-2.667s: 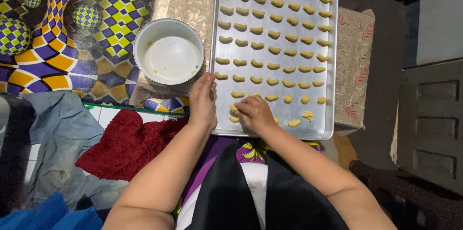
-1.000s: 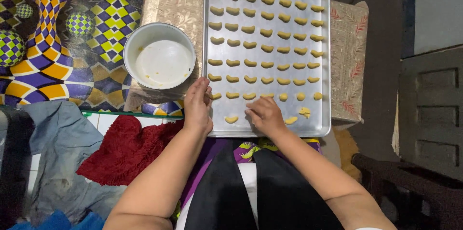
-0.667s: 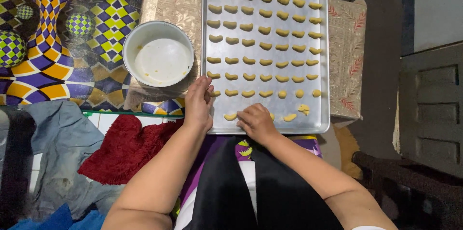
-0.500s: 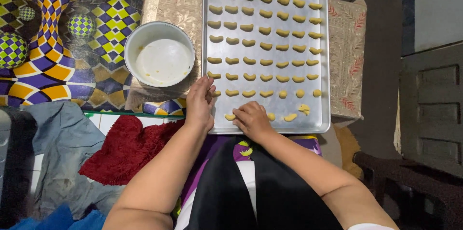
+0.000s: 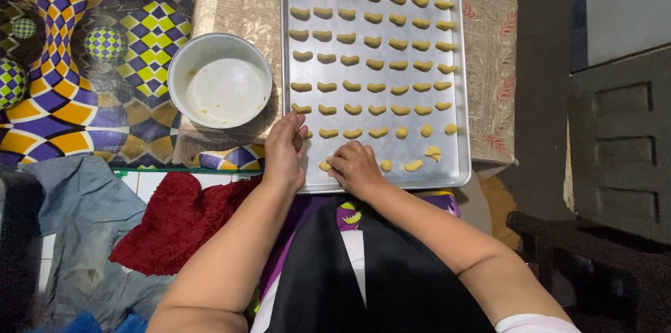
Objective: Shaping small pieces of dough into crescents by rolling them between palms and arranging them on a baking tray.
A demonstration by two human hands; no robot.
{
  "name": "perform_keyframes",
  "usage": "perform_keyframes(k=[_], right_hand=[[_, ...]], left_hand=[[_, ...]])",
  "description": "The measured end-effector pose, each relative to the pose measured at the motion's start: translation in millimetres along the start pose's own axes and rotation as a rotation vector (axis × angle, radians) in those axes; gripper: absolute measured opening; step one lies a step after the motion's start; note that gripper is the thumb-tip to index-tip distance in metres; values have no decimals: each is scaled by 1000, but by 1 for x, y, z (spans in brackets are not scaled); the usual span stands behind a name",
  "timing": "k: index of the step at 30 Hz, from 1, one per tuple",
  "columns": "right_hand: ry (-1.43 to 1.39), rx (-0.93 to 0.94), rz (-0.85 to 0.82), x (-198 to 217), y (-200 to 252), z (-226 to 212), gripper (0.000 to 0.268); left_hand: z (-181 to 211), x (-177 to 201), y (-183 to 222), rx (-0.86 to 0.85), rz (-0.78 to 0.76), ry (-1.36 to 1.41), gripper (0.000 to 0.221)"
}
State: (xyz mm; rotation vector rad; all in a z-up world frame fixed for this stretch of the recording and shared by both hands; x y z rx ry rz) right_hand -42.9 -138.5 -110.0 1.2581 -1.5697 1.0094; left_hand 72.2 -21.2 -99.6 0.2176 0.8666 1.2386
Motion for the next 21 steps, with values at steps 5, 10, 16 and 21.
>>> perform_keyframes(k=[5,10,16,21], right_hand=[[-110,-13,104,23,-2,45,29],[-266,-177,219,47,23,105,25],[-247,-385,161,46,54,120,25],[-262,-208,84,48,49,79,27]], left_hand=[[2,1,0,4,5,13,51],[-2,3,-1,27,6,9,50],[-6,4,-4,45,14,-16,47],[-6,2,-3,49,-8,-28,50]])
Point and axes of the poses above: each hand's wrist, its own y-axis away from the middle knuckle, its own x-axis out of the back of the hand, z = x × y, the point moved 6 cm from there along -y, towards the middle knuckle, and after that the axes turned 6 degrees about -x, right-handed, at the moved point
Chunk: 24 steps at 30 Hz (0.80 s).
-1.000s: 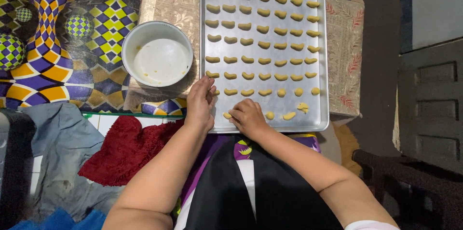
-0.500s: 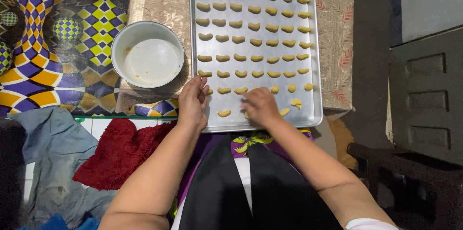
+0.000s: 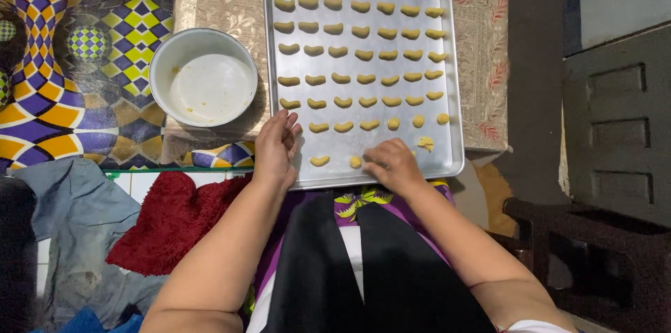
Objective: Shaping small pieces of dough into crescents by rolling them between palms and arranging them on a baking tray.
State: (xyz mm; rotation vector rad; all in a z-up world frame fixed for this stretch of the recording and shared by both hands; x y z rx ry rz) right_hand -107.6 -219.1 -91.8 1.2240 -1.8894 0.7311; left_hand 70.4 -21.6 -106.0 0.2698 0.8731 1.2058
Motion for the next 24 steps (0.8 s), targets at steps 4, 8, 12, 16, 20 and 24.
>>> perform_keyframes(k=[4,8,12,16,20,24], right_hand=[[113,94,-81,-20,-2,-20,31],[179,190,-67,-28,-6,-30,15],[-328,-196,-92,-17,-7,-21,19],[-687,-387,-97,-29,1,-16,29],[-584,-92,-55,1,0,-77,22],[-351,202,61,14,9,-94,10]], left_hand=[[-9,1,-1,19,-7,4,50],[-21,-1,-1,62,-40,-24,50],[-44,-7,0,124,-118,-87,49],[-81,-25,23,291,-175,-24,49],[-103,-44,42,437,-202,64,78],[-136,-37,26,443,-260,66,81]])
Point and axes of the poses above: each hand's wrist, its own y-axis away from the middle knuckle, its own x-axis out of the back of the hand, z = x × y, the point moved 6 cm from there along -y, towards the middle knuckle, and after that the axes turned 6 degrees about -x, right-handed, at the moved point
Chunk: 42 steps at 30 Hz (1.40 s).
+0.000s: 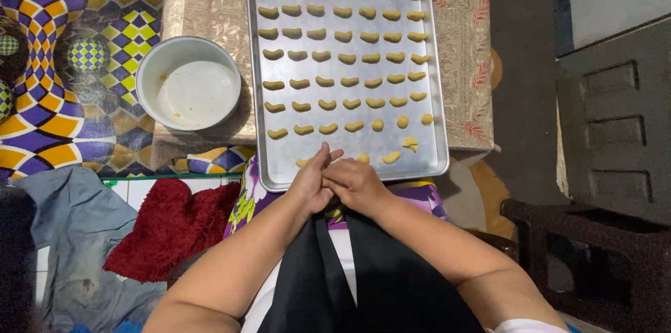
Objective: Shaping small pieces of dough into crescents by rolling them between palms and arranging them on a baking tray.
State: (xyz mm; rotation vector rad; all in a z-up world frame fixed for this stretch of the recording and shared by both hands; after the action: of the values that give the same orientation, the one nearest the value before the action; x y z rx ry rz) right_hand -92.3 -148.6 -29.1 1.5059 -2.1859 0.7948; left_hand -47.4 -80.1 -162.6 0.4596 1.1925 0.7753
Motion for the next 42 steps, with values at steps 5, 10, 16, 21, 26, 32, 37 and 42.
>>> perform_keyframes(k=[5,10,16,21,26,32,37,42], right_hand=[[93,26,46,14,6,-2,7],[-57,-187,87,28,19,22,10],[-184,-617,330,78,55,134,12],[655,-258,304,105,67,166,25],[625,-522,264,109,72,183,30],[140,-325,184,80,16,101,50],[338,31,-92,18,-9,1,114],[376,-229,-271,15,-6,21,91]], left_hand=[[-8,-8,-6,-24,7,-43,71],[-24,-6,-23,-16,-13,-50,68],[5,-35,12,-14,-41,-67,68],[4,-49,20,84,-86,87,92],[5,-56,20,112,-161,150,104],[-2,-70,13,154,-291,224,114],[36,-120,54,-3,-252,58,108],[46,-124,70,75,-178,123,120]])
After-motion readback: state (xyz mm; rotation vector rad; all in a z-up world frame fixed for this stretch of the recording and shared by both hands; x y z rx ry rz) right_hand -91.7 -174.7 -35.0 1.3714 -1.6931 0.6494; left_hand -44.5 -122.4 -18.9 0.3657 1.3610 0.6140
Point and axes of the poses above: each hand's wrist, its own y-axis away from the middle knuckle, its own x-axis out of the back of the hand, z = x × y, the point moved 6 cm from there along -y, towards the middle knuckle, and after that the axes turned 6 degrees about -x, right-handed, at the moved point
